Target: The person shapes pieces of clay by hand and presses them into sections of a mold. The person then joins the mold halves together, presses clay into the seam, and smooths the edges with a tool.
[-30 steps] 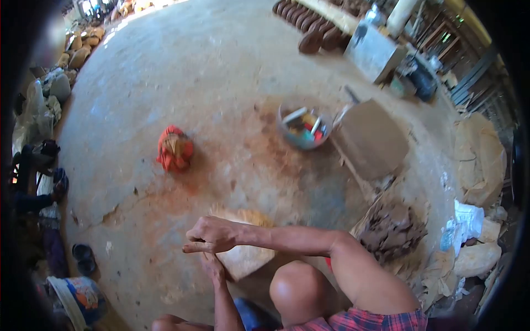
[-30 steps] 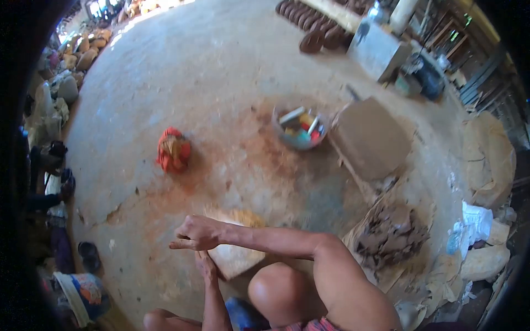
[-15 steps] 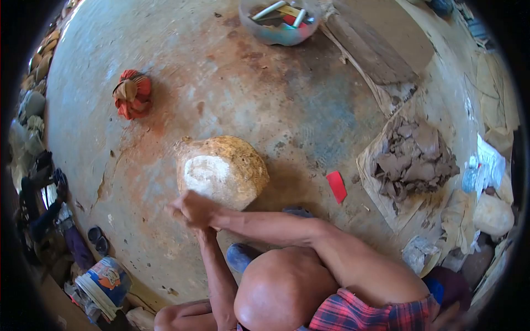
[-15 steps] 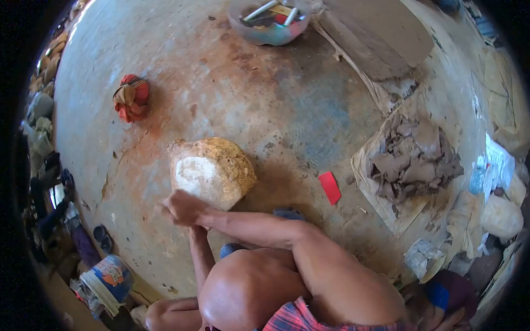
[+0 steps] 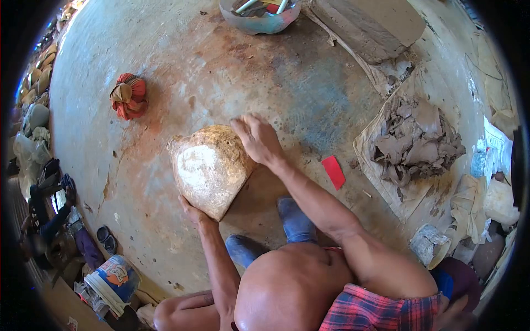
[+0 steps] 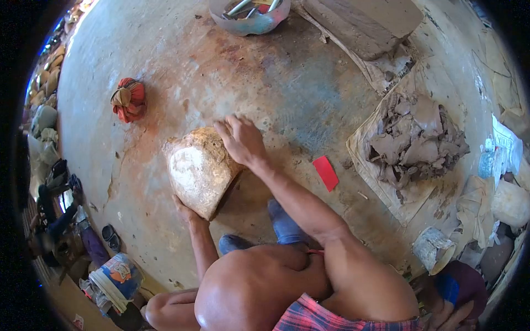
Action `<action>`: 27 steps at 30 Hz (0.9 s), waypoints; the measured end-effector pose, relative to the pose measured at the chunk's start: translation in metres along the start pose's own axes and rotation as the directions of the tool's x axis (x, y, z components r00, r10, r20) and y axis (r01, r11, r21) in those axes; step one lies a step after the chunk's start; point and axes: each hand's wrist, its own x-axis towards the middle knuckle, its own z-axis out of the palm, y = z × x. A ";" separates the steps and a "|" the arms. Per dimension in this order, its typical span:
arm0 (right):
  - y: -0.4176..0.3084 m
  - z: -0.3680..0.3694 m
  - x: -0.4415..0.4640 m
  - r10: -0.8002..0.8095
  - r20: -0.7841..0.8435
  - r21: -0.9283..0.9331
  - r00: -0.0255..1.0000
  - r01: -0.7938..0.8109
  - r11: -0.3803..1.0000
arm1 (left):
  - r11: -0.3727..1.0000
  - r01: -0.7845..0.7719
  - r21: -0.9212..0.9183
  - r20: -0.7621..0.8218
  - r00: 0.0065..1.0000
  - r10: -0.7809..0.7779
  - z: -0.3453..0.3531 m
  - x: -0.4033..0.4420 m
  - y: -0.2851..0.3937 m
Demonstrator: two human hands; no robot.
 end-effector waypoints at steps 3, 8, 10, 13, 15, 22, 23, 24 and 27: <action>0.028 0.024 -0.012 -0.116 -0.108 0.020 0.987 0.119 0.993 | 0.997 0.024 -0.074 0.103 0.995 -0.016 0.004 -0.006 -0.008; 0.010 -0.002 0.049 0.006 0.133 0.163 0.991 -0.028 0.986 | 0.987 0.024 -0.157 0.033 0.999 -0.019 0.043 -0.008 -0.018; 0.008 -0.005 0.078 0.055 0.309 0.163 0.949 -0.110 0.981 | 0.969 -0.012 -0.246 0.097 0.995 0.037 0.062 0.002 -0.016; 0.010 -0.003 0.102 -0.057 0.180 0.256 0.982 0.010 0.967 | 0.969 -0.056 -0.240 0.158 0.983 0.096 0.077 0.037 -0.010; 0.017 -0.006 0.098 -0.071 0.020 0.313 0.997 0.061 0.948 | 0.974 -0.040 -0.223 0.154 0.985 0.076 0.087 0.048 -0.001; 0.071 -0.002 -0.031 -0.106 0.328 0.200 0.939 0.041 0.979 | 0.986 -0.113 -0.121 0.153 0.980 0.131 0.086 0.061 0.007; 0.088 0.026 -0.051 -0.209 0.306 0.262 0.929 0.128 0.957 | 0.987 -0.104 -0.121 0.148 0.981 0.122 0.088 0.058 0.009; 0.080 0.027 -0.052 -0.201 0.308 0.262 0.930 0.120 0.957 | 0.988 -0.093 -0.125 0.142 0.984 0.110 0.089 0.055 0.009; 0.060 0.038 -0.048 -0.090 0.607 0.255 0.790 -0.086 0.963 | 0.988 -0.115 -0.100 0.104 0.987 0.125 0.087 0.057 0.008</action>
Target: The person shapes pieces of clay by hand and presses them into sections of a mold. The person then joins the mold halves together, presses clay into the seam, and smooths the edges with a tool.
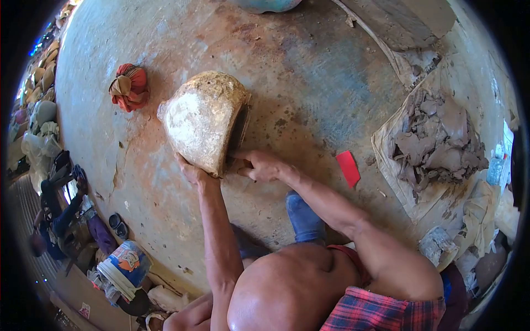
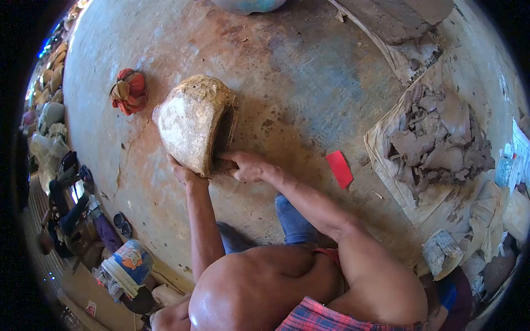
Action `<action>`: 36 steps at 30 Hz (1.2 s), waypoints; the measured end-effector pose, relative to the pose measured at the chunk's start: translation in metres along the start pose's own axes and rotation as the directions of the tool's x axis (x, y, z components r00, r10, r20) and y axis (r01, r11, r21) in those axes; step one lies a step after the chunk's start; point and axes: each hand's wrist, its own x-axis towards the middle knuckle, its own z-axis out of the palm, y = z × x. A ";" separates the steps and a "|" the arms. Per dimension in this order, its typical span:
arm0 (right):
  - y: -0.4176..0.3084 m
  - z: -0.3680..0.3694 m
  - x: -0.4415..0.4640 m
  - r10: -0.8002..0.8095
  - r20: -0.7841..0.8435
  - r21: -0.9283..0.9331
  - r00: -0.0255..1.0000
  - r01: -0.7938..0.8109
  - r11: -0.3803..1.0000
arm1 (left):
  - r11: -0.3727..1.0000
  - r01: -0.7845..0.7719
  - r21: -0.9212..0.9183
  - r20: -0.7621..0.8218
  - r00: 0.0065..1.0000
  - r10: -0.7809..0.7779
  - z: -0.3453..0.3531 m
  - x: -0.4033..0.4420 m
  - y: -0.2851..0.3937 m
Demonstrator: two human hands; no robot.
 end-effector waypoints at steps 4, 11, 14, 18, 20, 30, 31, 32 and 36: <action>0.016 0.008 0.018 0.087 0.135 -0.094 0.987 -0.075 0.993 | 1.000 -0.005 -0.024 -0.009 1.000 0.005 0.007 -0.005 0.002; -0.004 0.009 0.026 0.226 0.261 0.160 0.939 -0.273 0.949 | 0.999 -0.029 -0.019 -0.002 1.000 0.029 0.002 0.006 -0.001; -0.006 0.009 0.026 0.074 0.260 0.145 0.963 -0.115 0.983 | 0.999 -0.015 -0.045 0.018 1.000 0.016 0.011 -0.005 0.005; 0.010 0.023 0.031 0.094 0.253 0.145 0.963 -0.134 0.980 | 0.999 -0.007 -0.036 0.057 0.998 0.009 0.013 -0.010 0.009; 0.007 0.027 0.024 0.037 0.161 0.226 0.986 -0.074 0.971 | 1.000 -0.002 -0.031 0.059 0.998 0.004 0.016 -0.010 0.006; -0.031 0.017 0.036 0.366 0.295 0.163 0.883 -0.424 0.891 | 0.998 -0.015 0.054 -0.051 0.999 0.017 0.003 0.000 0.004; -0.039 0.011 0.038 0.417 0.316 0.055 0.852 -0.455 0.889 | 0.997 -0.028 0.078 -0.080 0.996 0.034 0.002 0.003 0.002; -0.036 0.016 0.041 0.418 0.297 0.042 0.858 -0.449 0.892 | 0.991 -0.015 0.131 -0.106 0.994 0.029 0.005 -0.001 0.004; -0.029 0.032 0.019 0.325 0.174 0.178 0.930 -0.354 0.918 | 0.982 -0.040 0.182 -0.079 0.995 0.055 0.000 0.006 -0.002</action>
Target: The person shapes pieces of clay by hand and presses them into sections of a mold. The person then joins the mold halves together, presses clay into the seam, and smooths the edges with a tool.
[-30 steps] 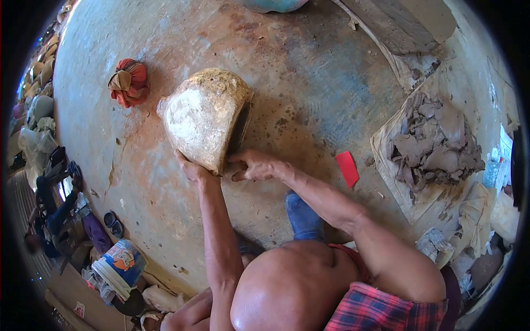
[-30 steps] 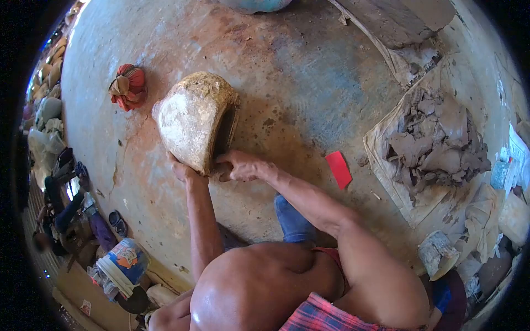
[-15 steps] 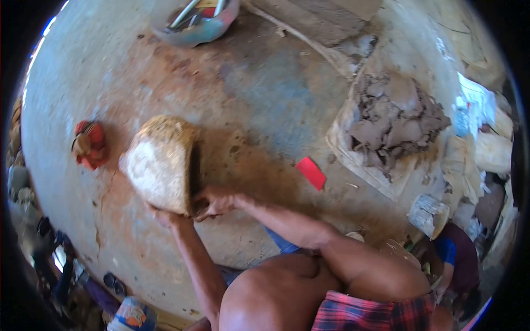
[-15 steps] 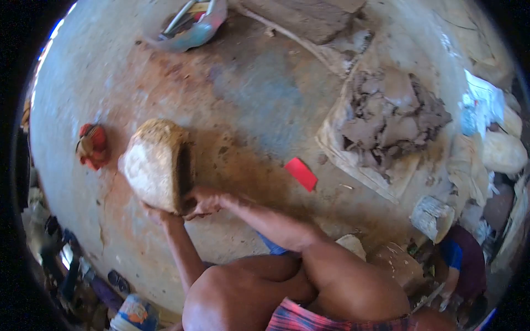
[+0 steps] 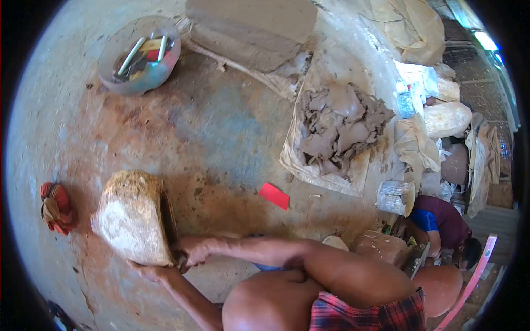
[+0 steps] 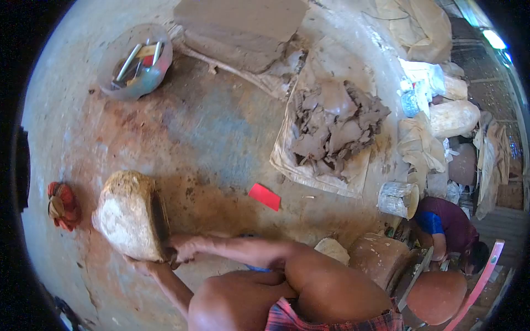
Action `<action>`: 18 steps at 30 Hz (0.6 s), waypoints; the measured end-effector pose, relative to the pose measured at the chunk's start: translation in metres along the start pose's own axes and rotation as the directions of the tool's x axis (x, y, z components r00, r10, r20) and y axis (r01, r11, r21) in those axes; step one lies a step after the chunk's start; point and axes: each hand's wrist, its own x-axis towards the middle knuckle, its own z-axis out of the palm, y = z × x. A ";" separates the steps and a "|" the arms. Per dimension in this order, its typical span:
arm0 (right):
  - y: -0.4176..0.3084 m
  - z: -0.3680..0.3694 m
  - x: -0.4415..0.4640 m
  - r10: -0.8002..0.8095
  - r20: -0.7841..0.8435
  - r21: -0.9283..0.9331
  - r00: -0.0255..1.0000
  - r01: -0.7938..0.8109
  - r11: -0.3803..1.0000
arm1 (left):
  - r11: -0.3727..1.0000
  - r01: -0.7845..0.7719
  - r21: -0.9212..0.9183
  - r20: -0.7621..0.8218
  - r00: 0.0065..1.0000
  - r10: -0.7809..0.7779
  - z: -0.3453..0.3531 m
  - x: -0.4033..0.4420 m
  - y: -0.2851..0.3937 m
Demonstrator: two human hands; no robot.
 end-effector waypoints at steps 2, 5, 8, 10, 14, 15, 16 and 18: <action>0.002 -0.009 -0.036 -0.160 -0.278 -0.047 0.947 0.154 0.987 | 0.991 0.028 -0.132 0.002 1.000 -0.028 0.007 -0.014 0.011; 0.015 -0.074 -0.116 -0.529 -0.553 -0.556 0.644 0.188 0.809 | 0.964 0.130 -0.230 0.045 0.991 -0.123 0.016 -0.024 0.023; -0.034 -0.155 -0.240 -0.667 -0.739 -0.653 0.098 -0.349 0.672 | 0.971 0.139 -0.194 0.084 0.989 -0.125 0.009 -0.017 0.023; -0.044 -0.217 -0.314 -0.745 -0.662 -0.417 0.086 -0.868 0.270 | 0.975 0.112 -0.191 0.137 0.987 -0.087 -0.002 -0.011 0.021; -0.057 -0.282 -0.368 -0.245 -0.961 -0.161 0.127 -0.979 0.126 | 0.976 0.062 -0.207 0.195 0.981 -0.020 -0.006 0.012 0.022; -0.054 -0.293 -0.371 -0.274 -0.951 -0.186 0.142 -0.972 0.143 | 0.979 0.087 -0.182 0.236 0.971 -0.042 -0.012 0.023 0.021; -0.049 -0.300 -0.372 -0.232 -0.965 -0.175 0.126 -0.964 0.202 | 0.979 0.115 -0.169 0.236 0.969 -0.073 -0.013 0.024 0.024; -0.046 -0.302 -0.369 -0.193 -0.973 -0.178 0.127 -0.944 0.277 | 0.976 0.111 -0.188 0.270 0.961 -0.057 -0.019 0.038 0.015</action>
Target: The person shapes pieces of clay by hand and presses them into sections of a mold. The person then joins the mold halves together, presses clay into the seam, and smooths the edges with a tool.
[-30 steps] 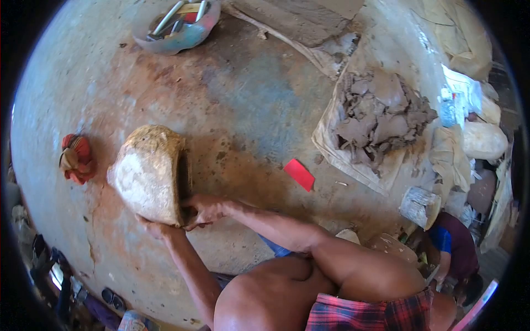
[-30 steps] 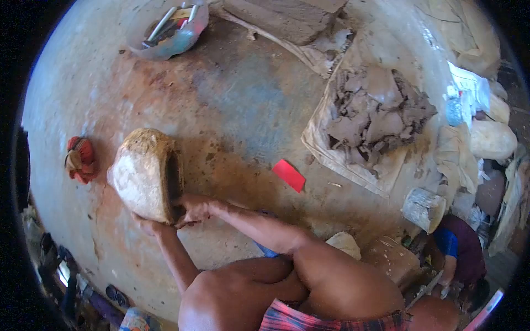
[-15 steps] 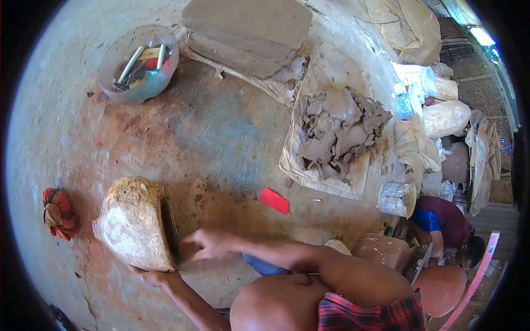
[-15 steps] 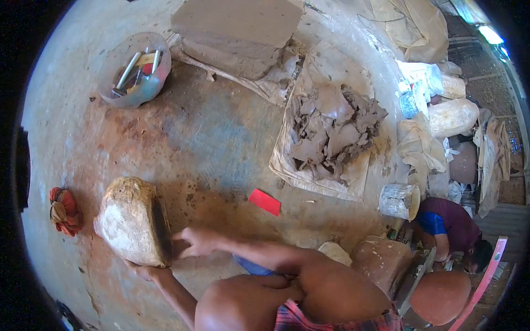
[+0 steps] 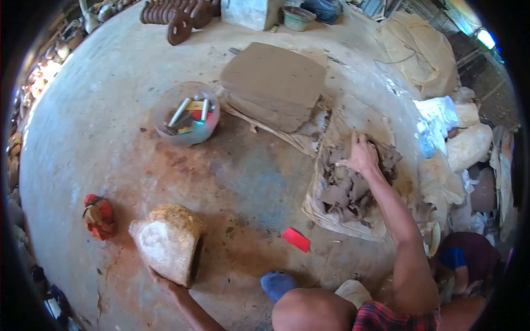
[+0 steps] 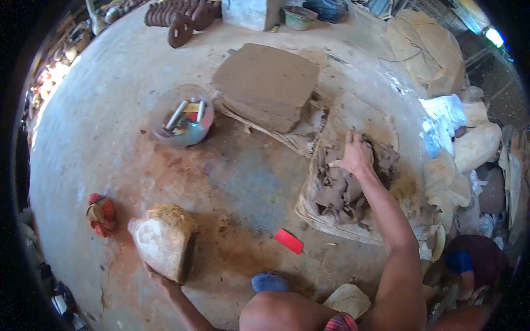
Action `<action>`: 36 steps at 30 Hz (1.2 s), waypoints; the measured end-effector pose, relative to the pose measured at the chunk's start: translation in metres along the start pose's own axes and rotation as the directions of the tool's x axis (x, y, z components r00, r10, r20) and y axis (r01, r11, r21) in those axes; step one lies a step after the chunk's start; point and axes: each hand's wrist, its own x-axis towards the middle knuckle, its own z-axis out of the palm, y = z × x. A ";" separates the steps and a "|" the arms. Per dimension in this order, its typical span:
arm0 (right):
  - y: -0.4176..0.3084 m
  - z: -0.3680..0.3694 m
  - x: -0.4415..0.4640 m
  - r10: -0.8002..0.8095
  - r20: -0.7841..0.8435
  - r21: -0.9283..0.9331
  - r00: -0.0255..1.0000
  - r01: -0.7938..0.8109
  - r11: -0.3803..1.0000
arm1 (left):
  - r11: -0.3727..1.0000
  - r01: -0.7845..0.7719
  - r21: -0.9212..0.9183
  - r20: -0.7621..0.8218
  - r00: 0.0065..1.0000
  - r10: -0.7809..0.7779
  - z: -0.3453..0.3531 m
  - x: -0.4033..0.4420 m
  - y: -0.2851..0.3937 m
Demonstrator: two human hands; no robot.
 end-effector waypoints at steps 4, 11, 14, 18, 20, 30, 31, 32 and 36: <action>0.002 0.011 0.007 0.112 -0.055 0.014 0.992 -0.111 0.994 | 0.999 -0.017 -0.026 0.053 0.998 0.019 0.010 -0.012 0.008; 0.020 0.028 0.027 -0.002 -0.164 0.026 0.987 0.006 1.000 | 0.999 -0.051 -0.010 0.026 0.998 0.051 0.022 -0.028 0.015; 0.020 0.026 0.018 -0.072 -0.226 0.034 0.971 0.082 0.996 | 1.000 -0.018 0.001 0.041 0.999 0.018 0.012 -0.018 0.011; 0.027 0.038 0.005 -0.153 -0.423 0.092 0.893 0.210 0.973 | 0.999 -0.041 -0.007 0.053 0.998 0.042 0.001 -0.007 0.003; 0.029 0.043 0.002 -0.171 -0.696 0.113 0.697 0.342 0.933 | 0.998 -0.057 -0.009 0.044 0.997 0.058 0.000 -0.006 0.002; 0.040 0.019 -0.037 0.461 -0.839 0.534 0.288 0.281 0.797 | 0.429 -0.762 0.485 0.169 0.563 0.809 0.086 -0.083 0.036; 0.039 0.019 -0.044 0.468 -0.833 0.543 0.296 0.269 0.795 | 0.380 -0.842 0.383 0.321 0.507 0.800 0.100 -0.098 0.033; 0.038 0.019 -0.048 0.427 -0.867 0.493 0.259 0.314 0.811 | 0.387 -0.867 0.314 0.423 0.493 0.760 0.113 -0.116 0.030; 0.018 -0.028 -0.079 0.357 -0.922 0.387 0.151 0.415 0.824 | 0.681 -0.707 0.189 0.662 0.604 0.443 0.138 -0.161 -0.012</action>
